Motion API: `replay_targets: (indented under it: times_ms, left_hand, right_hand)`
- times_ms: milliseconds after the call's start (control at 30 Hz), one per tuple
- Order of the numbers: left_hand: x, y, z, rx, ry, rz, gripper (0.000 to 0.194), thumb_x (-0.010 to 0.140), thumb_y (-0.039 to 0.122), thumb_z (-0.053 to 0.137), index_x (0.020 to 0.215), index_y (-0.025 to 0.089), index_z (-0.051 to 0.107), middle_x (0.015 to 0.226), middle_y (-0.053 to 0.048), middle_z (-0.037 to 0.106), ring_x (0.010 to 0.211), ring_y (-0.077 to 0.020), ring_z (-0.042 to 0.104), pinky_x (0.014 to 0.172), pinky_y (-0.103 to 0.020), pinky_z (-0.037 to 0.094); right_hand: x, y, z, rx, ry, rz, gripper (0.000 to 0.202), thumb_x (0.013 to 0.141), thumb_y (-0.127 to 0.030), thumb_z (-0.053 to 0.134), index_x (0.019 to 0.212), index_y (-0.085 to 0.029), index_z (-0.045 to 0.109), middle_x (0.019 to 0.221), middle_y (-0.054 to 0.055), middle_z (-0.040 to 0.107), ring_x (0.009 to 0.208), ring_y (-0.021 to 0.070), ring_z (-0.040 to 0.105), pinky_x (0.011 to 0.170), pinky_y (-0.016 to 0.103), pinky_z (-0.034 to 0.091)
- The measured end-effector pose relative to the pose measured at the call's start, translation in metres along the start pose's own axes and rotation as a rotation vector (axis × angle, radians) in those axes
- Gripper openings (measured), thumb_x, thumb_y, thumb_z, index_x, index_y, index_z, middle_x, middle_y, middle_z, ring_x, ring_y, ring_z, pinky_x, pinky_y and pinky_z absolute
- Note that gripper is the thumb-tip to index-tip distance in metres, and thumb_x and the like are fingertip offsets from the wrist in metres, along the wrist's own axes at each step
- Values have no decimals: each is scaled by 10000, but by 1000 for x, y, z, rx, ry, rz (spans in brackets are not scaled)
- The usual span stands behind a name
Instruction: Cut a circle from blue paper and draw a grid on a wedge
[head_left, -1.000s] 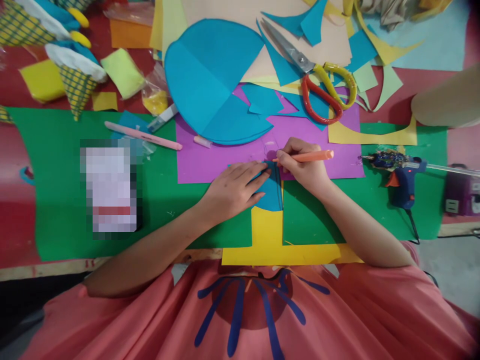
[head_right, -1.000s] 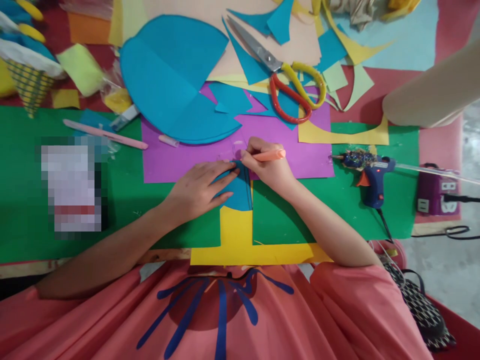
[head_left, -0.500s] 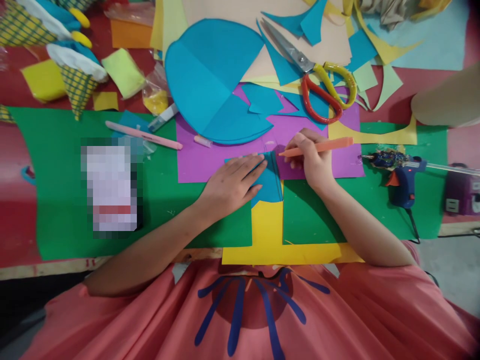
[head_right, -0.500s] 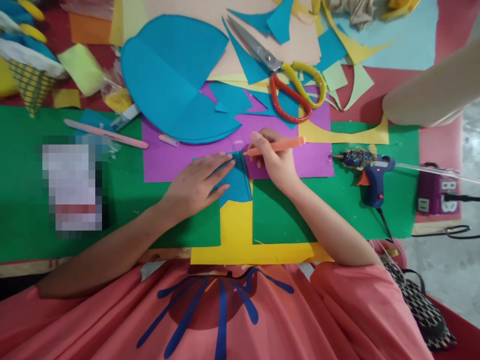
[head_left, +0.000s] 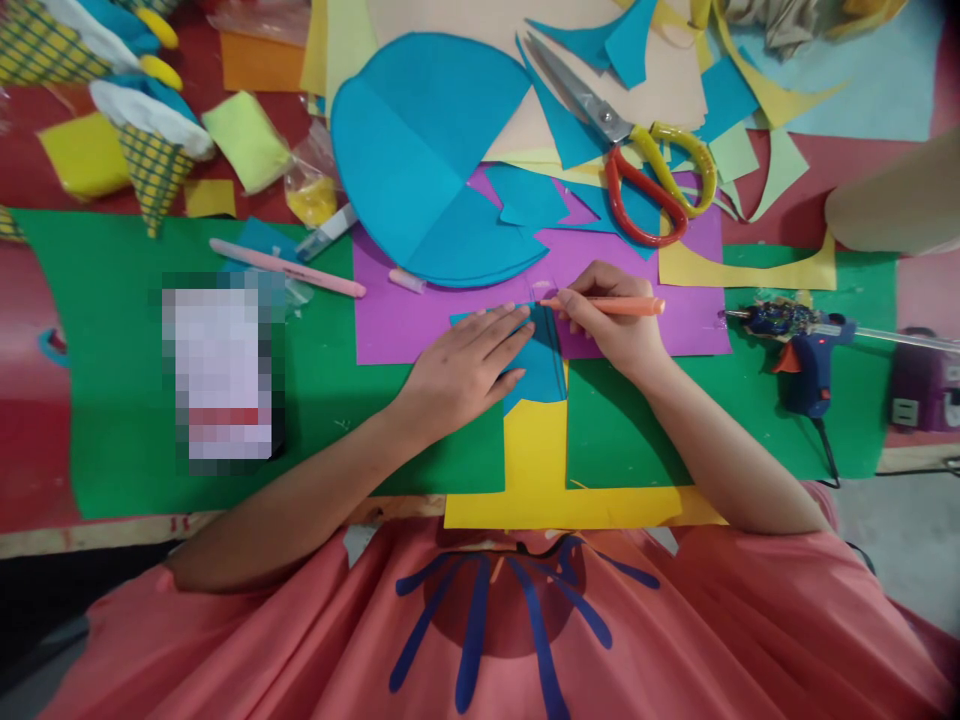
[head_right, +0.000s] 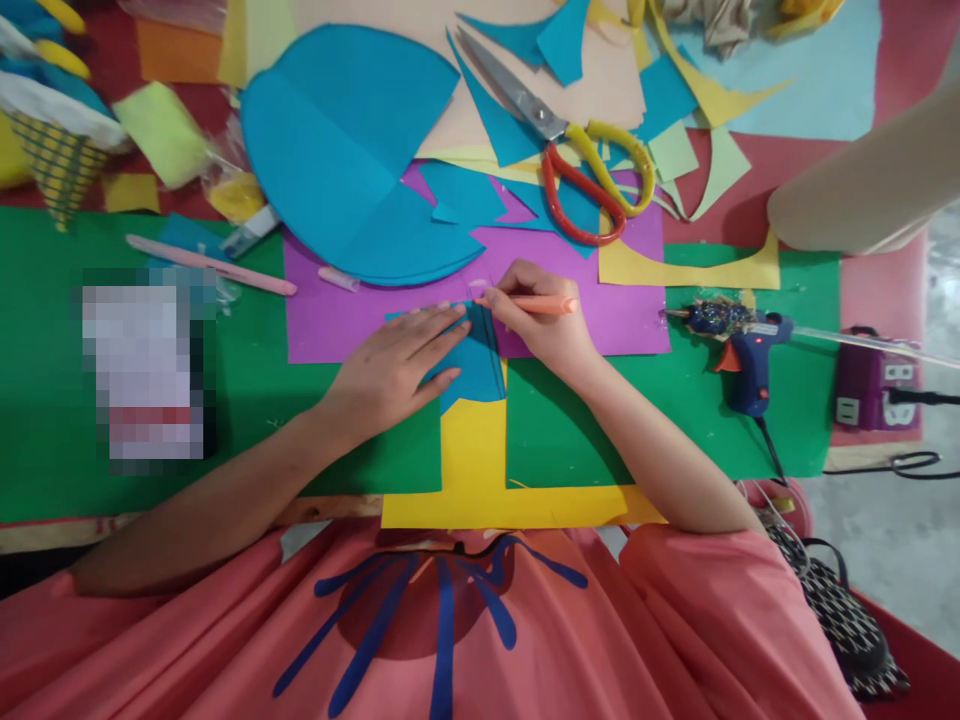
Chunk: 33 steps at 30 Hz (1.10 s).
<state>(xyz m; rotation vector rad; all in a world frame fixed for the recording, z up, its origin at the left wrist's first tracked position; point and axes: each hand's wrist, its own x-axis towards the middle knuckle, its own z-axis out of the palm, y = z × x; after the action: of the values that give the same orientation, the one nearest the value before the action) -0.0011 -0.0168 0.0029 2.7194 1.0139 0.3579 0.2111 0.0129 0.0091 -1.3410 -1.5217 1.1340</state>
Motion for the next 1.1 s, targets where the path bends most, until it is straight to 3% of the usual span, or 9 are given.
replay_targets:
  times_ms: [233,733,967,1100]
  left_hand:
    - [0,-1,0,0,24,14,427,996,286,426,1344,65,535,1414,-174,540,1339,-266,495,1101,-417,429]
    - [1,0,-1,-86,-56,-45,452,1003,314,392,1392,106,494,1465,-169,485,1392,-260,428,1138,-456,381]
    - [0,-2,2,-64,-43,-89,461,1008,302,369,1432,138,448,1501,-148,443,1419,-261,384,1163,-477,325]
    - [-1,-3,4,-41,-4,-129,456,1013,285,350,1444,158,430,1520,-140,418,1438,-264,349,1163,-479,312]
  right_hand:
    - [-1,-1,-1,-37,-26,-17,253,834,-326,647,654,-179,551,604,-15,599,549,86,504,519,248,373]
    - [0,-4,-2,-72,-67,-11,294,774,-256,636,543,-187,469,505,-42,494,478,71,400,478,242,299]
    - [-3,-3,-2,145,18,21,280,810,-358,655,623,-198,523,537,-24,598,432,83,493,435,234,368]
    - [-4,-1,-1,83,-27,-11,309,829,-410,663,644,-192,544,564,-21,600,471,85,509,451,241,368]
